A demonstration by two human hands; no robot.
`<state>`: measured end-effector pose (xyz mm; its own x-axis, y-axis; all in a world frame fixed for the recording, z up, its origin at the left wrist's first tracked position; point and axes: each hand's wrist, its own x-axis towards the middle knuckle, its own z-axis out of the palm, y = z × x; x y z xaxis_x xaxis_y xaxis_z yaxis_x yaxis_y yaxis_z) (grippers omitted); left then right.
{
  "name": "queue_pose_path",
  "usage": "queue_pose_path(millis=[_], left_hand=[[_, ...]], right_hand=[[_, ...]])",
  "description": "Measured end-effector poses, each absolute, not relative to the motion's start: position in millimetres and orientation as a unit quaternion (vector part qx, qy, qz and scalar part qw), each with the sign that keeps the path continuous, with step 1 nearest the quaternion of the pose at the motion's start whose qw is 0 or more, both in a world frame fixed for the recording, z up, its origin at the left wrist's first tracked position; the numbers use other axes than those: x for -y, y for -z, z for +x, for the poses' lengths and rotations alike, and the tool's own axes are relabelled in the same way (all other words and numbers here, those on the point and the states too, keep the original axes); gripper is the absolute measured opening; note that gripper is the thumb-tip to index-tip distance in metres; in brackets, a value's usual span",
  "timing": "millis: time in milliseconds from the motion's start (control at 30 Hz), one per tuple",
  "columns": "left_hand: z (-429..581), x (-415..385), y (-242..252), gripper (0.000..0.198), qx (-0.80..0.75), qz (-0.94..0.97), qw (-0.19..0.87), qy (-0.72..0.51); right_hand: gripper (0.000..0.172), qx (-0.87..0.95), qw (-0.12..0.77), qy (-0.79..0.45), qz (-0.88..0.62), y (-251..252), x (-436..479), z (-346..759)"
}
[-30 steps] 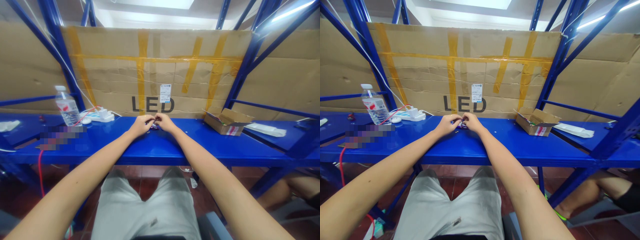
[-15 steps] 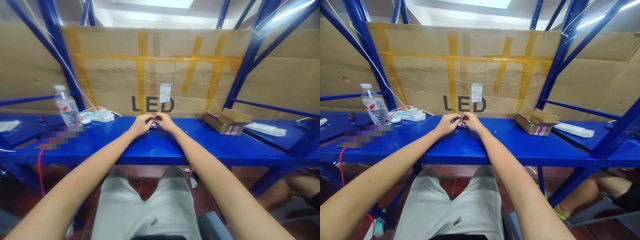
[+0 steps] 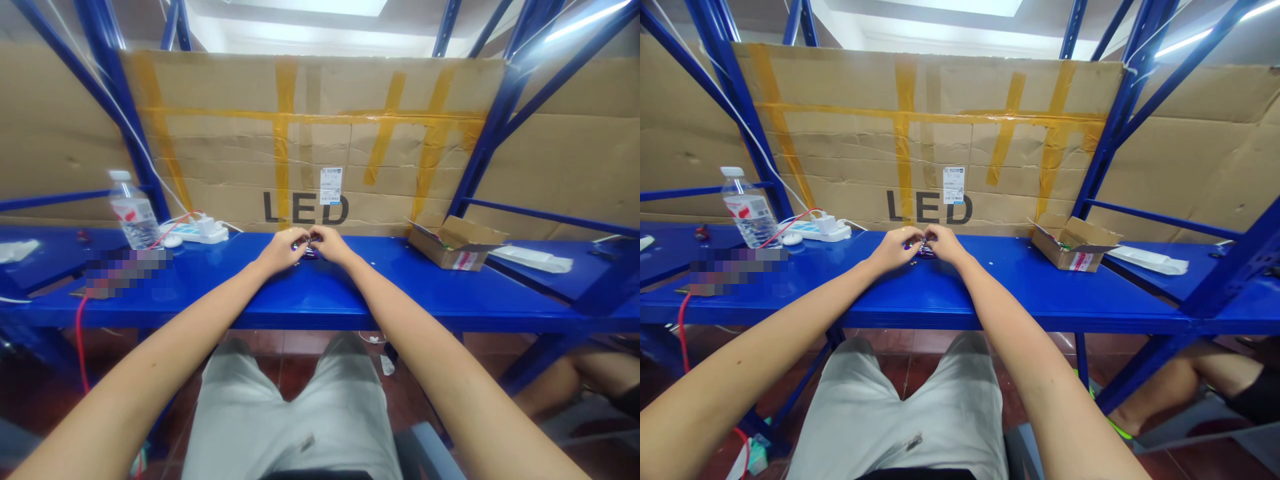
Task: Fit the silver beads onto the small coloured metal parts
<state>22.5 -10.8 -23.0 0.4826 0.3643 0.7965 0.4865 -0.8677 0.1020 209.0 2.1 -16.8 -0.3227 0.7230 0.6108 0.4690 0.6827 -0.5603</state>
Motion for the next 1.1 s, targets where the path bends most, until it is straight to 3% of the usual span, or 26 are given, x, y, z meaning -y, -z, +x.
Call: queue_pose_path(millis=[200, 467, 600, 900, 1100], left_hand=[[20.5, 6.6, 25.3, 0.013, 0.215, -0.866, 0.126, 0.433], [24.5, 2.6, 31.3, 0.021, 0.236, -0.852, 0.189, 0.428], [27.5, 10.7, 25.4, 0.015, 0.193, -0.846, 0.2, 0.455], [31.4, 13.7, 23.3, 0.035, 0.144, -0.863, 0.179, 0.45], [28.8, 11.1, 23.9, 0.024, 0.197, -0.848, 0.185, 0.457]], right_hand=[[0.012, 0.8, 0.456, -0.145, -0.362, 16.6, -1.6, 208.2], [0.01, 0.793, 0.471, -0.112, -0.369, 17.1, -3.1, 211.9], [0.011, 0.787, 0.478, -0.124, -0.371, 16.4, -4.8, 211.4], [0.011, 0.796, 0.475, -0.116, -0.356, 18.1, -8.6, 211.6], [0.021, 0.794, 0.488, -0.036, -0.36, 14.3, -10.9, 217.0]])
